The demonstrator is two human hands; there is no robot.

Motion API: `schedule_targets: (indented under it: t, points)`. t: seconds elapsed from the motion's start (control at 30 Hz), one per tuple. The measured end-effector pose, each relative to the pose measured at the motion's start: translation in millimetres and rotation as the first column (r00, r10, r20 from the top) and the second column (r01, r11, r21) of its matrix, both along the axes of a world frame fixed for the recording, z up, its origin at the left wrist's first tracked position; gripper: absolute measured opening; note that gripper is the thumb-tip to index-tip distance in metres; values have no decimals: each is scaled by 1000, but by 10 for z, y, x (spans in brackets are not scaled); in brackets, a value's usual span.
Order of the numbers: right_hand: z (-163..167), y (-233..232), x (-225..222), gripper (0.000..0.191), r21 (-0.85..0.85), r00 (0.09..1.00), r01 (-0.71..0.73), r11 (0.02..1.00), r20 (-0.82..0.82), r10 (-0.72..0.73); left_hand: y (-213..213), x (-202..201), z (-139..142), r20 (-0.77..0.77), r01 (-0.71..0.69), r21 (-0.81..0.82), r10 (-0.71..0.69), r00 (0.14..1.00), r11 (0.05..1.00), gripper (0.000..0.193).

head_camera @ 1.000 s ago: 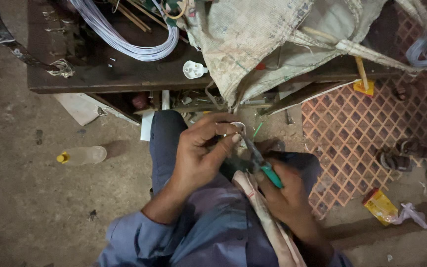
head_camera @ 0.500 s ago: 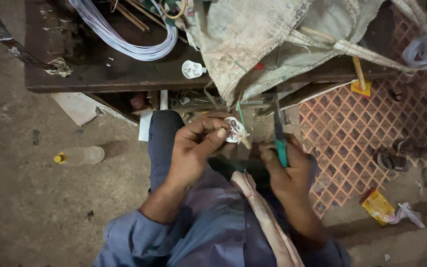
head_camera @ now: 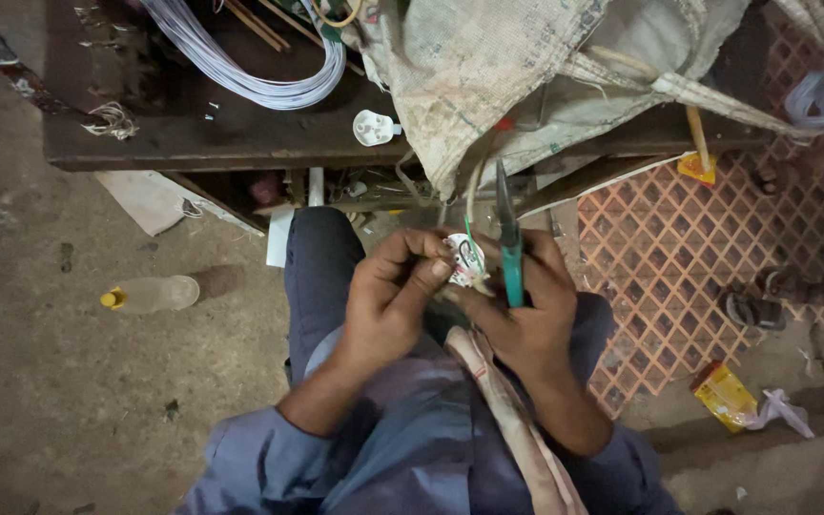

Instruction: The person sits on the floor and wires an electrical plug: they strip insulation from the wire ends using a screwdriver, twist the exposed conductors, and secure the wires into the plug's terminals by hand. They use pliers to trim and adjust the wires and continue fitting the wires into the plug body.

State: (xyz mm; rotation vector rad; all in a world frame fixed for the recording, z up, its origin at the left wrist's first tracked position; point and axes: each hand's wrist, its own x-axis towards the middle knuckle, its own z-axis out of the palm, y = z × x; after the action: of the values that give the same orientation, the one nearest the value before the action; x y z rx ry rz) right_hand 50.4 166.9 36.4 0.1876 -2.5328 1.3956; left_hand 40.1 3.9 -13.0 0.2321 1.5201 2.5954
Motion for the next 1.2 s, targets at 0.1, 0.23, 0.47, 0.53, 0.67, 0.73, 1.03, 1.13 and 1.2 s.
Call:
schedule_targets:
  t: [0.1, 0.23, 0.47, 0.53, 0.67, 0.73, 1.03, 1.13, 1.2]
  points:
    - [-58, 0, -2, 47, -19, 990, -23, 1000, -140, 20, 36, 15, 13, -30, -29, -50, 27, 999, 998, 3]
    - [-141, 13, 37, 45, -56, 993, 11, 998, -118, -18, 49, 20, 31, -1, 3, -45, -3, 1000, 999, 5]
    - [-122, 49, 9, 54, -47, 991, 18, 999, -133, -24, 46, -24, 156, -7, 32, -84, -33, 999, 996, 7]
    - [-73, 73, 22, 60, -1, 994, 48, 999, -99, -48, 3, -27, 215, -60, -5, -255, -10, 998, 967, 7]
    - [-31, 117, 7, 53, 93, 996, 0, 996, -88, 8, -13, -48, 311, -143, -52, -425, -10, 990, 904, 6]
    - [-48, 125, -15, 49, 101, 992, -23, 995, -117, 35, -12, -43, 340, -186, -93, -478, 3, 982, 873, 5]
    - [-145, 65, 13, 42, -66, 988, -11, 998, -153, 1, 86, 0, 282, -142, -101, -345, 55, 988, 933, 7]
    - [-170, 75, 12, 43, -51, 983, -22, 998, -184, 12, 117, 20, 252, -117, -123, -302, 91, 989, 945, 7]
    - [-187, 86, 6, 44, -11, 980, -16, 1000, -201, 14, 136, 23, 230, -102, -113, -262, 89, 991, 958, 6]
